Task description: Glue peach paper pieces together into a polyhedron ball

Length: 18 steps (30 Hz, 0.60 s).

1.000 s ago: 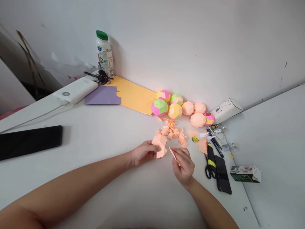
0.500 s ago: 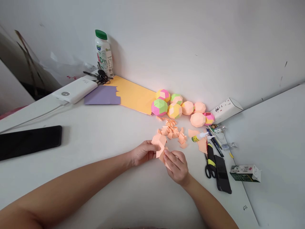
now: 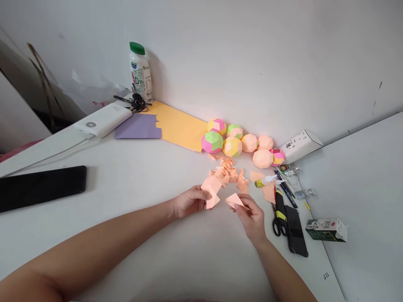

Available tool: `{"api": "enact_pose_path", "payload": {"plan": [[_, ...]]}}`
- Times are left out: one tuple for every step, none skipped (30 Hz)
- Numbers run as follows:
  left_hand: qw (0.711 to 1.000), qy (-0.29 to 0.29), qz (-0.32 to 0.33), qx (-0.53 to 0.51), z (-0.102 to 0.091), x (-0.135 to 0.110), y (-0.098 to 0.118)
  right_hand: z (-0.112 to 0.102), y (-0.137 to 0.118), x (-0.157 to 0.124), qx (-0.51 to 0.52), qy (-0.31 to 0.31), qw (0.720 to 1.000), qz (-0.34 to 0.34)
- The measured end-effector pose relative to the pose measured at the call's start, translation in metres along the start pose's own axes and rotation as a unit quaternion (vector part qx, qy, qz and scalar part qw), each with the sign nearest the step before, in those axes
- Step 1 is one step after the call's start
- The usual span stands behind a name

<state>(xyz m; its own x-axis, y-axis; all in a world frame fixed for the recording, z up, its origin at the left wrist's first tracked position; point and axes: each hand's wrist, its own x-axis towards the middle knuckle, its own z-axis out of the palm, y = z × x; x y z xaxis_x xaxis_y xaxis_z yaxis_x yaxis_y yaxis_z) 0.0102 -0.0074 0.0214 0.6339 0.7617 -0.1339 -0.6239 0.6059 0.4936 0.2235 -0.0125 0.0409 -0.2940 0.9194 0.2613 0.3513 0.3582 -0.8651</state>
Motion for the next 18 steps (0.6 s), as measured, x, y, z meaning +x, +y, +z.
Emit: {"api": "enact_pose_path", "payload": {"plan": [[1.000,-0.006,-0.001,0.003,0.000,0.000,0.000,-0.002,0.004,0.002,0.029,-0.038,0.996,0.077],[1.000,-0.012,0.000,0.007,0.000,-0.001,0.001,-0.004,0.008,0.003,0.050,-0.084,0.985,0.144],[1.000,-0.019,0.000,0.014,0.000,-0.001,0.001,-0.005,0.012,0.005,0.063,-0.126,0.971,0.195],[0.999,-0.027,0.000,0.021,-0.001,-0.001,0.001,-0.005,0.015,0.006,0.065,-0.159,0.958,0.229],[0.999,-0.035,0.000,0.028,-0.003,-0.001,0.001,-0.005,0.018,0.007,0.059,-0.179,0.951,0.246],[0.999,-0.041,-0.002,0.036,-0.004,0.000,0.000,-0.006,0.019,0.007,0.043,-0.187,0.949,0.249],[0.998,-0.042,-0.003,0.040,-0.006,0.000,0.000,-0.006,0.019,0.007,0.018,-0.189,0.953,0.237],[0.998,-0.042,-0.006,0.042,-0.008,0.000,-0.001,-0.006,0.019,0.007,-0.015,-0.187,0.959,0.215],[0.998,-0.041,-0.010,0.039,-0.009,0.001,-0.001,-0.007,0.017,0.007,-0.053,-0.186,0.962,0.191],[0.999,-0.038,-0.014,0.034,-0.011,0.001,-0.002,-0.008,0.016,0.008,-0.092,-0.188,0.963,0.171],[0.999,-0.035,-0.018,0.028,-0.012,0.001,-0.003,-0.010,0.014,0.008,-0.129,-0.193,0.960,0.159],[0.999,-0.032,-0.020,0.020,-0.012,0.001,-0.004,-0.012,0.012,0.008,-0.158,-0.200,0.954,0.156],[0.999,-0.029,-0.020,0.012,-0.012,0.001,-0.004,-0.015,0.011,0.009,-0.178,-0.208,0.948,0.161],[0.999,-0.026,-0.021,0.004,-0.012,0.002,-0.005,-0.018,0.010,0.009,-0.189,-0.215,0.943,0.167],[1.000,-0.023,-0.014,-0.003,-0.011,0.002,-0.005,-0.021,0.009,0.010,-0.194,-0.219,0.941,0.171],[1.000,-0.019,-0.011,-0.006,-0.011,0.002,-0.005,-0.024,0.010,0.011,-0.197,-0.218,0.940,0.171],[1.000,-0.013,-0.014,-0.009,-0.010,0.002,-0.005,-0.027,0.011,0.012,-0.199,-0.209,0.943,0.167],[1.000,-0.006,-0.015,-0.007,-0.010,0.003,-0.006,-0.030,0.013,0.014,-0.205,-0.187,0.948,0.159]]}}
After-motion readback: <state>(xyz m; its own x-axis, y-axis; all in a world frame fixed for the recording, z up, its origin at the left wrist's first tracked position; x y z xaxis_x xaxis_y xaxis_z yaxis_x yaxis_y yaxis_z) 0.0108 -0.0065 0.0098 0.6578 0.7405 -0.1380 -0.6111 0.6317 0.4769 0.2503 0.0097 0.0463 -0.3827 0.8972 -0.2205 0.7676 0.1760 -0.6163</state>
